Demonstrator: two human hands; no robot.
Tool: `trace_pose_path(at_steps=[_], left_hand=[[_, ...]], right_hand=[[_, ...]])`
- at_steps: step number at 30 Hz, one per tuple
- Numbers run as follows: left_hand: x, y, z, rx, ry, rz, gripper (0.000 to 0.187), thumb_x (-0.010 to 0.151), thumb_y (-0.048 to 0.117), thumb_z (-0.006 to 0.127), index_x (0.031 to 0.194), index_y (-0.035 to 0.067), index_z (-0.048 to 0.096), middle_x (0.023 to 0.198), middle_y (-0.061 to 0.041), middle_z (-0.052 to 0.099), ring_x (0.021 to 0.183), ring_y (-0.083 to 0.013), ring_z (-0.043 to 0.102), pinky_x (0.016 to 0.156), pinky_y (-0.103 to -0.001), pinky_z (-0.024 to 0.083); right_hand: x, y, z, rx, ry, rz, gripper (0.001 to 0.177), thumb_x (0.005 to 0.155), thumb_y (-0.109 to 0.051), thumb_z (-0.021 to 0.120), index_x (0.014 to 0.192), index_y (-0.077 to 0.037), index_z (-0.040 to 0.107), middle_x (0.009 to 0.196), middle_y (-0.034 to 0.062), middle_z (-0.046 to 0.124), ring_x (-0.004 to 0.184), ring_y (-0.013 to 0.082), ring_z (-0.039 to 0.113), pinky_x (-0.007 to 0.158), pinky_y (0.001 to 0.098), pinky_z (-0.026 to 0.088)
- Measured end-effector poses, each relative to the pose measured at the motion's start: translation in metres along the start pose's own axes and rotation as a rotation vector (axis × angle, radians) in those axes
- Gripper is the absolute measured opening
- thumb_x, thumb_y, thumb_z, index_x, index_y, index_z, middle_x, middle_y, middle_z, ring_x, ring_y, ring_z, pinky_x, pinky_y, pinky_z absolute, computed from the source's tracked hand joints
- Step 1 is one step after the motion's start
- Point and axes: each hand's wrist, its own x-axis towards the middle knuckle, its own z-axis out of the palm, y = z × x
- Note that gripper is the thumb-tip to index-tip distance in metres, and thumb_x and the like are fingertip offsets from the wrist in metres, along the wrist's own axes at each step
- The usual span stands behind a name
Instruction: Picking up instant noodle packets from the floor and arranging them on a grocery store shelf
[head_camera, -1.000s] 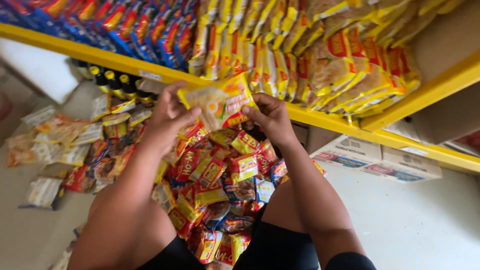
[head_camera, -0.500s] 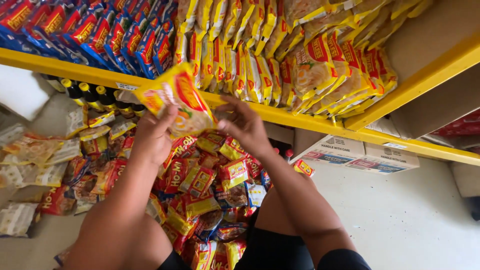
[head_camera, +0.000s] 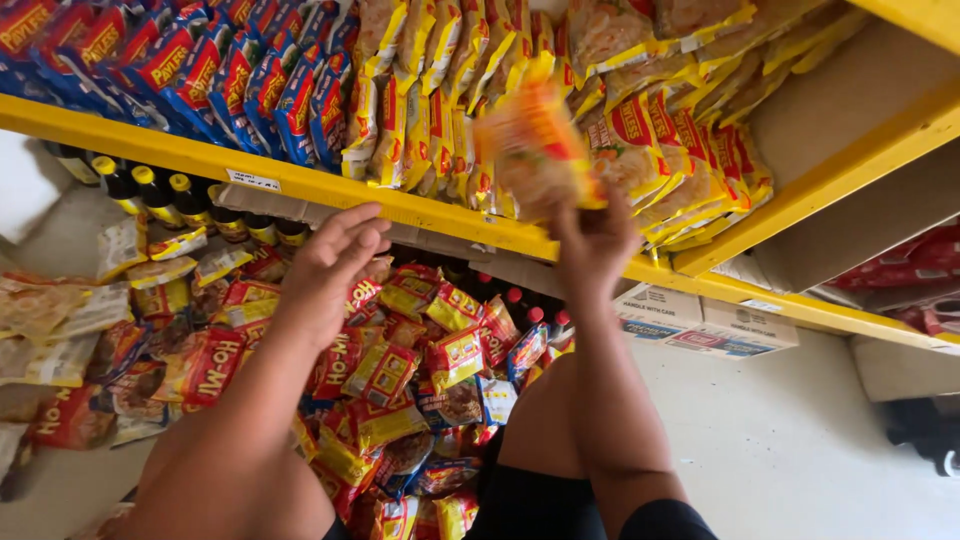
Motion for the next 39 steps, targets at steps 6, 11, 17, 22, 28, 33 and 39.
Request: trace_pose_path(at_steps=[6,11,17,22,28,33,39], left_hand=[[0.005,-0.006,-0.021,0.047,0.035,0.058,0.052,0.096,0.037,0.07,0.134,0.003,0.062,0.123,-0.018,0.066,0.109,-0.0261,0.064,0.095,-0.04,0.054],[0.003,-0.004,-0.019,0.064,-0.011,0.072,0.044,0.096,0.03,0.072,0.128,-0.001,0.065,0.115,-0.023,0.069,0.099,-0.0307,0.069,0.087,-0.04,0.056],[0.003,-0.006,-0.026,0.08,0.016,0.093,0.038,0.096,0.027,0.074,0.124,0.002,0.07,0.108,-0.016,0.072,0.096,-0.0246,0.072,0.081,-0.034,0.058],[-0.003,0.003,-0.036,0.115,0.017,0.126,0.036,0.096,0.025,0.075,0.122,0.001,0.071,0.103,-0.016,0.071,0.095,-0.026,0.072,0.083,-0.037,0.057],[-0.006,0.008,-0.046,0.112,0.045,0.162,0.033,0.098,0.025,0.073,0.122,0.002,0.07,0.102,-0.015,0.07,0.094,-0.025,0.07,0.084,-0.037,0.056],[-0.002,0.014,-0.051,0.14,0.157,0.205,0.029,0.098,0.025,0.076,0.113,0.0,0.072,0.088,-0.009,0.067,0.082,-0.0179,0.067,0.077,-0.031,0.055],[-0.017,0.037,-0.133,-0.039,0.32,0.386,0.014,0.102,0.02,0.069,0.104,0.006,0.067,0.088,-0.003,0.065,0.074,-0.0107,0.059,0.066,-0.024,0.046]], right_hand=[[0.04,0.041,-0.037,-0.543,0.185,-0.304,0.026,0.085,-0.006,0.089,0.102,0.004,0.071,0.071,0.0156,0.067,0.05,0.0255,0.069,0.044,0.0341,0.058],[0.043,0.044,-0.016,-0.656,0.209,-0.202,0.051,0.086,-0.008,0.086,0.126,-0.012,0.055,0.075,0.0112,0.069,0.059,0.0252,0.072,0.056,0.0346,0.059],[0.056,0.062,-0.015,-0.854,0.25,-0.363,0.031,0.087,-0.028,0.088,0.108,-0.018,0.068,0.071,0.0059,0.068,0.06,0.028,0.072,0.055,0.0382,0.057],[0.04,0.03,-0.004,-0.937,0.237,-0.345,0.047,0.087,-0.025,0.09,0.126,-0.013,0.067,0.09,0.015,0.066,0.068,0.0317,0.072,0.062,0.043,0.064],[0.036,0.031,-0.009,-0.822,0.281,-0.509,0.06,0.094,-0.032,0.092,0.141,-0.014,0.058,0.079,0.0018,0.057,0.051,0.0182,0.056,0.05,0.0296,0.055],[0.019,0.035,0.013,-0.644,0.127,-0.58,0.033,0.092,-0.018,0.086,0.121,-0.011,0.072,0.064,-0.0002,0.055,0.048,0.0186,0.056,0.045,0.0279,0.048],[-0.017,0.05,0.033,-0.687,-0.438,-0.451,0.03,0.094,-0.004,0.086,0.122,0.0,0.076,0.069,0.0064,0.056,0.052,0.0169,0.044,0.046,0.0323,0.037]])
